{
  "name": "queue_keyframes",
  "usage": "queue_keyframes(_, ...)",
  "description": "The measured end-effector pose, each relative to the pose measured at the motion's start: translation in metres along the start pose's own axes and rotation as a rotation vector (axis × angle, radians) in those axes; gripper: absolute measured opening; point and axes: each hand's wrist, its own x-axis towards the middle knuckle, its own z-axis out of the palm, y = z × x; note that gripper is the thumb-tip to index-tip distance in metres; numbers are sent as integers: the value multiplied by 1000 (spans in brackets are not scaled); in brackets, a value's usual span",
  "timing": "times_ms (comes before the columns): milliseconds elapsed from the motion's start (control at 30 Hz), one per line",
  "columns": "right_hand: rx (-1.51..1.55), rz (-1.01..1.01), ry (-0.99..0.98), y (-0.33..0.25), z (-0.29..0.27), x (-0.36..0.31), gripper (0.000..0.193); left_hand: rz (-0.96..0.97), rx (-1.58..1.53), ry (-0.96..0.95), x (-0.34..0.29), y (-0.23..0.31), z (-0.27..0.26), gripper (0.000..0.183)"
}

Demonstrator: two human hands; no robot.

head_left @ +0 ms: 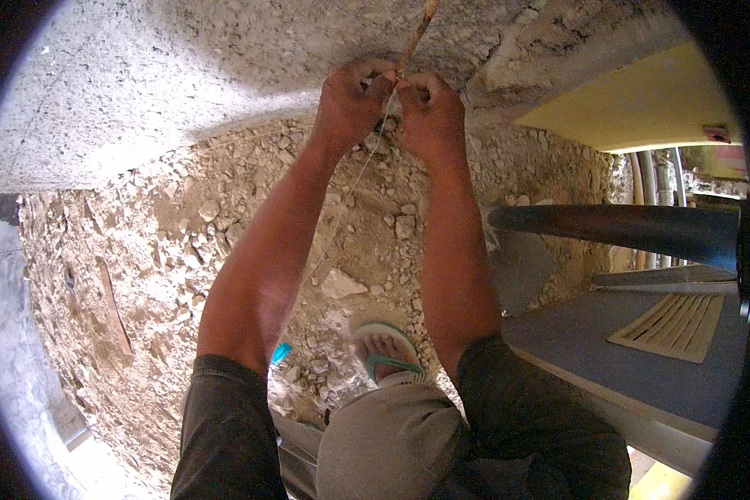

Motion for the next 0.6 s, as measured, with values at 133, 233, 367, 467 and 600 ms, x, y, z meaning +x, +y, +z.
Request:
queue_keyframes(133,77,232,-198,12,-4,13,25,206,103,84,0,-6,3,22)
queue_keyframes(233,176,392,-334,-4,-15,17,26,112,169,66,-5,-4,1,22)
queue_keyframes(367,75,434,-429,-12,-26,25,30,112,145,73,-6,-3,1,22)
queue_keyframes(467,2,447,-482,-21,-33,29,30,-36,72,22,-4,3,-2,22)
queue_keyframes(600,129,424,-431,-1,-27,31,29,-123,-86,11,1,-1,4,22)
